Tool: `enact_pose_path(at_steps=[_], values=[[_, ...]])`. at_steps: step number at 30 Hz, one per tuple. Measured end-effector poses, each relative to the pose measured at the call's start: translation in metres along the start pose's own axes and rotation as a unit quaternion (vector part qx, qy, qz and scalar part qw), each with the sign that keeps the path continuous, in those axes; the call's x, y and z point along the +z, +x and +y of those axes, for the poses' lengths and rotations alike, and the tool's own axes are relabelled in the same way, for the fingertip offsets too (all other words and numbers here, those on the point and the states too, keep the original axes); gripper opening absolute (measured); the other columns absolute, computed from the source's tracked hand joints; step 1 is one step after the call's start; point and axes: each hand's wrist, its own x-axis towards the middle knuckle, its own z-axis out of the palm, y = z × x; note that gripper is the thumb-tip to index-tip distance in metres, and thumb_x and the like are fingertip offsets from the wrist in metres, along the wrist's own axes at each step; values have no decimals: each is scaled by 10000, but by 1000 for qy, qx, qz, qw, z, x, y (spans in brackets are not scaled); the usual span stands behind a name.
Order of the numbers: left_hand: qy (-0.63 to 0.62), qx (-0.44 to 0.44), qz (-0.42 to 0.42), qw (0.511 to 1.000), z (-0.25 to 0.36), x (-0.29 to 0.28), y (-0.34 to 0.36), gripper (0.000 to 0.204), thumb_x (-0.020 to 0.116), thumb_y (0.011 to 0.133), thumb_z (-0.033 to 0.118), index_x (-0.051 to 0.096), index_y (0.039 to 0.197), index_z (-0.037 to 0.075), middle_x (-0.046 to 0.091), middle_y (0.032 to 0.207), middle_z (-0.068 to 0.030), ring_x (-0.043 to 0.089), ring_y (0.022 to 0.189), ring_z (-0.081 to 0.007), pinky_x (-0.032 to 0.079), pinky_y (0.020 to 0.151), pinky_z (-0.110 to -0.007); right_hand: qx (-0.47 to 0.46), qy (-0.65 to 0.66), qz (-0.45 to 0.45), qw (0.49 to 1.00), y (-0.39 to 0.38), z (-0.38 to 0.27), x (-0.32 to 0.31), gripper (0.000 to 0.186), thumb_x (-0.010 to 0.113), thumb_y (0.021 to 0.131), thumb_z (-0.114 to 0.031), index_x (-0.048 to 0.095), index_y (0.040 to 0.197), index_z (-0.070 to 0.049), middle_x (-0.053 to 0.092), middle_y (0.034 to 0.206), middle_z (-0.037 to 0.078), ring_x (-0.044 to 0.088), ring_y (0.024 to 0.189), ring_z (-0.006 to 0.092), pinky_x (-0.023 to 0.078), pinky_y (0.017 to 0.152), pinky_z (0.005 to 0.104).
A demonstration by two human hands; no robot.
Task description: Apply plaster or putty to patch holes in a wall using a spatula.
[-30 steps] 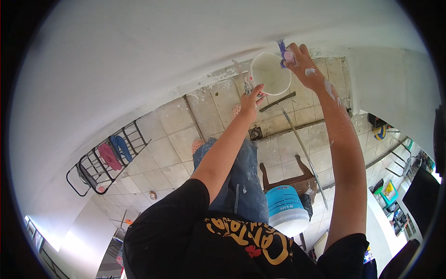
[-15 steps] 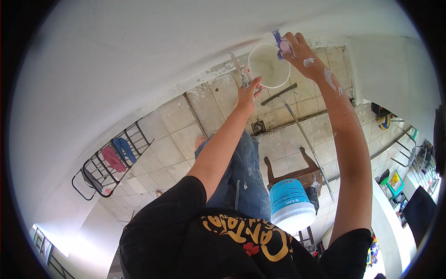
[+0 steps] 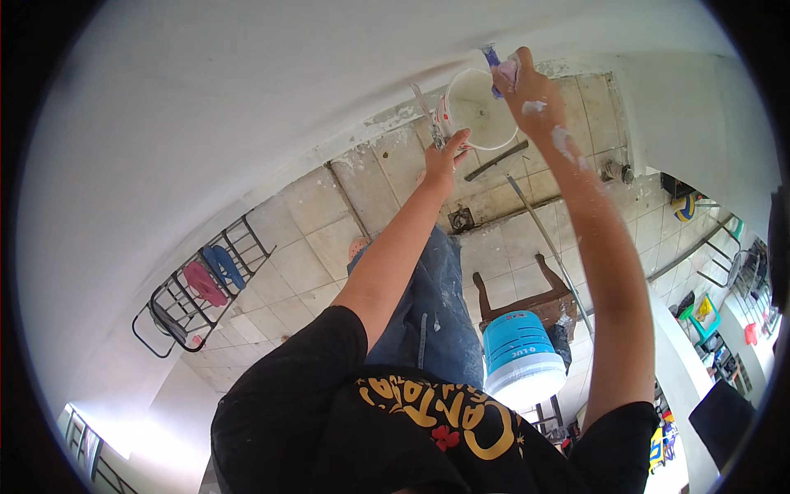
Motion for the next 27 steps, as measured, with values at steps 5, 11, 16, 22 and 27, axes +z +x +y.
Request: enact_pose_path(at_steps=[5,11,16,22,27], values=[[8,3,-12,1000,-1,-8,-2,388,800,683,281,625,952,64,624,922,-36,597,868,-149,491,806,-330,89,45,63,993,-5,-16,5,357,532,875,-394,381,1027,-109,645,789,209,612,751,430,479,625,505],[51,-22,4,998,3,-27,-34,358,787,700,241,618,945,42,606,884,-45,592,841,-153,522,775,-335,0,289,25,957,-9,28,9,496,545,884,-429,387,1217,-97,627,770,150,618,700,281,473,657,390],[100,-1,-8,995,46,-59,-83,318,766,720,206,610,940,36,601,867,-48,594,823,-159,557,753,-338,145,376,82,912,-128,20,16,638,582,892,-302,291,1392,-34,491,732,53,456,647,146,411,612,323],[179,-68,-108,975,135,-64,-201,436,787,687,235,602,1041,62,621,951,-43,604,859,-160,502,750,-333,255,221,53,940,-347,7,34,541,623,838,-183,410,1316,-42,528,674,109,520,623,205,438,596,324],[264,-100,-202,938,201,-108,-276,434,777,686,226,584,1041,68,609,988,-46,593,898,-166,493,780,-355,285,259,99,917,-463,-77,23,520,617,846,-195,433,1310,-54,562,708,119,553,655,207,454,631,325]])
